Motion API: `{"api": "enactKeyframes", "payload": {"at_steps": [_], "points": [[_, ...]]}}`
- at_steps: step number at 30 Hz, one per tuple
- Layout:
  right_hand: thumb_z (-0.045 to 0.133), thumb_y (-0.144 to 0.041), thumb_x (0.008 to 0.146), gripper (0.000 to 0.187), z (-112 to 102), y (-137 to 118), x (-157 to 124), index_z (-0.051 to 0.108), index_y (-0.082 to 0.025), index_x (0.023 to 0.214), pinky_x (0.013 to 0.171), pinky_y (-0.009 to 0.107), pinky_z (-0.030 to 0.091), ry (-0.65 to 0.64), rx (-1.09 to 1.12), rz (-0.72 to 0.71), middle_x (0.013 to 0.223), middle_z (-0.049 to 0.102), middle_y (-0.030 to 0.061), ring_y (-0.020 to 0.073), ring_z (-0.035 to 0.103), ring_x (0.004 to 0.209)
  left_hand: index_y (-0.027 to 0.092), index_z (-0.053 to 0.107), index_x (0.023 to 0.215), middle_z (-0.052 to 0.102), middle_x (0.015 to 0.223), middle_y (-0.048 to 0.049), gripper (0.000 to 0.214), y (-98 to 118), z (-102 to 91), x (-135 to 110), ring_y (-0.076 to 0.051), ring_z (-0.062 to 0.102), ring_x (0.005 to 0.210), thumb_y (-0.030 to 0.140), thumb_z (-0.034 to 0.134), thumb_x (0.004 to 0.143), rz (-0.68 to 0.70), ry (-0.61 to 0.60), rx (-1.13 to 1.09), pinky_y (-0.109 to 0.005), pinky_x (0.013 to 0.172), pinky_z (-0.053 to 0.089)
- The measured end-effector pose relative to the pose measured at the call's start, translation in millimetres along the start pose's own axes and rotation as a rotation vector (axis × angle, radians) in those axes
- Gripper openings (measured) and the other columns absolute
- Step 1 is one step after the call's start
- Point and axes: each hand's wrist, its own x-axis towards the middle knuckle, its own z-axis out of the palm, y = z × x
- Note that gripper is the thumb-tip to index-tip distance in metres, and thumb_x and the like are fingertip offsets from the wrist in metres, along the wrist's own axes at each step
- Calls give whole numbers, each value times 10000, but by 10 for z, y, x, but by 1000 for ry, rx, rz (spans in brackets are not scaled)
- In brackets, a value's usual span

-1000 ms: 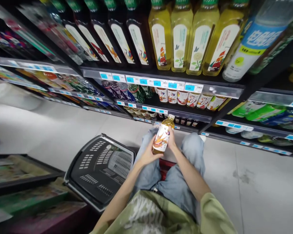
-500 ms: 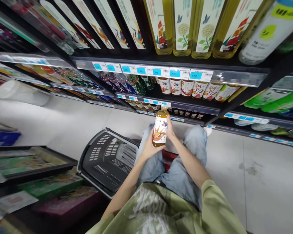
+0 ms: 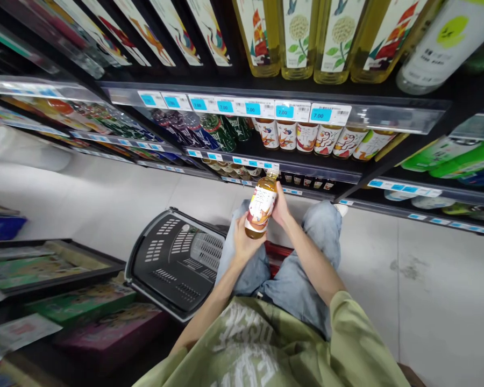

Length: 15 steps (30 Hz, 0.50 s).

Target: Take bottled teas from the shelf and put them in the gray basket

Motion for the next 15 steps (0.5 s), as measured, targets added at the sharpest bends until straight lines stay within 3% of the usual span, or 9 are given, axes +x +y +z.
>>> {"api": "enactKeyframes", "payload": {"at_steps": [3, 7, 10, 15], "points": [[676, -773, 999, 573, -54, -2, 39, 760, -207, 1029, 787, 339, 681, 50, 11, 74, 917, 845, 73, 234, 795, 825, 218, 529, 1544, 662, 1479, -194, 751, -51, -26, -21, -362, 663, 1412, 219, 815, 849, 106, 37, 55, -597, 1157, 611], [656, -821, 972, 624, -112, 28, 81, 750, -204, 962, 755, 381, 680, 83, 24, 180, 839, 818, 80, 250, 764, 747, 261, 641, 1379, 723, 1416, -133, 445, -91, -60, -70, -333, 633, 1467, 167, 712, 949, 222, -46, 44, -635, 1199, 578], [668, -812, 953, 625, -118, 47, 95, 758, -194, 971, 739, 389, 679, 61, 52, 166, 823, 819, 76, 251, 754, 729, 271, 665, 1302, 736, 1386, -124, 384, -96, -60, -133, -321, 640, 1424, 110, 686, 954, 228, -65, 54, -652, 1206, 564], [707, -820, 923, 624, -78, 42, 131, 736, -197, 947, 669, 336, 655, 23, 89, 139, 761, 796, 54, 220, 736, 660, 281, 632, 1247, 649, 1340, -112, 318, -64, -23, -155, -298, 648, 1336, 166, 727, 966, 168, 53, 95, -593, 1163, 585]]}}
